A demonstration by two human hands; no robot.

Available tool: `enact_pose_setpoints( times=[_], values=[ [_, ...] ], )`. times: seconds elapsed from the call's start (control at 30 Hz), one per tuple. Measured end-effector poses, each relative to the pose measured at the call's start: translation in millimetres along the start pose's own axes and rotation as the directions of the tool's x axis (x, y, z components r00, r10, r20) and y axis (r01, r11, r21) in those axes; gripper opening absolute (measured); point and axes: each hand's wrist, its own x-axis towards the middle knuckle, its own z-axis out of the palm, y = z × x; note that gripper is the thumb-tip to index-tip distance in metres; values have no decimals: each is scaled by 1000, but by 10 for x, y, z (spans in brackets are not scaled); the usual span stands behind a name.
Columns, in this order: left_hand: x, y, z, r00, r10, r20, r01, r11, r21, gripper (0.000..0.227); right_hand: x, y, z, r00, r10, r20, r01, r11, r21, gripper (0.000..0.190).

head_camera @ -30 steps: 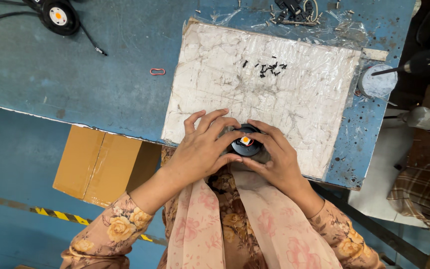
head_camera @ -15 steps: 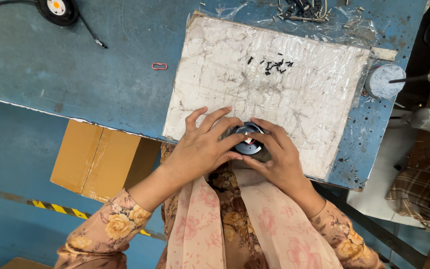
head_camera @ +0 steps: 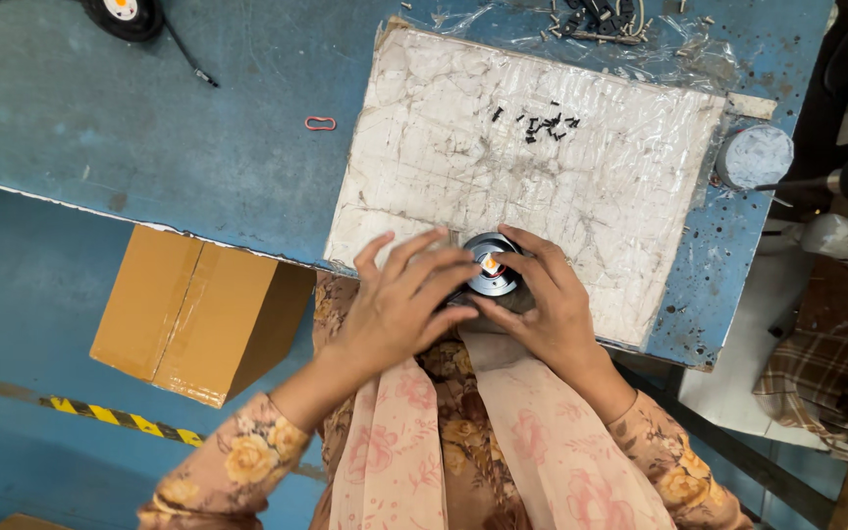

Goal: The person assembles a small LED light by inserting a bulb into a black circular housing, securing it with a white ring, and fastening screws with a green electric screwdriver. The person then attaches a wire to the assembly and places the finished unit on the table.

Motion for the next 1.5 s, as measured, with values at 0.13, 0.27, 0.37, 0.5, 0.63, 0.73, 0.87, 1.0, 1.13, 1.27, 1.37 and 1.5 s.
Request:
enact_pose_setpoints(
  times=[0.13,0.27,0.37,0.5,0.63,0.73,0.87,1.0,1.13,1.27,1.37,1.5],
  values=[
    [-111,70,24,999,46,-28,-43,994,104,44,-16,-41,-2,1000,-13,-12,12,996,-85,56],
    [1,-55,-31,989,146,2,-144,976,162,41,-21,-38,-5,1000,-16,-10,15,996,-88,55],
    [106,-92,-101,977,200,69,-208,964,163,40,-30,-21,7,1000,-16,-16,15,996,-85,55],
    [216,-94,-154,966,212,147,-232,964,133,37,-29,12,8,1000,-17,-13,16,996,-91,56],
    [260,-116,-164,964,223,147,-245,957,153,34,-6,25,-8,1000,-16,6,17,995,-94,58],
    [255,-127,-138,964,225,142,-245,958,146,29,-6,39,-17,999,-20,26,22,996,-89,57],
    [224,-134,-100,969,212,127,-231,958,169,38,-1,52,-6,1000,-19,24,21,996,-83,57],
    [219,-159,-92,968,213,131,-232,960,154,34,13,53,-15,999,-28,33,30,996,-82,57],
    [215,-173,-77,962,246,122,-267,942,205,26,10,80,-17,999,-29,36,32,996,-84,57],
    [207,-165,-80,954,283,103,-301,913,274,22,-15,64,1,1000,-10,20,11,997,-79,58],
    [152,-95,-114,988,139,72,-139,990,-4,34,4,39,-1,1000,4,-21,-4,999,-37,56],
    [-19,66,-183,959,-283,23,261,849,-460,37,25,-86,-109,998,-26,-62,27,999,26,55]
  ],
)
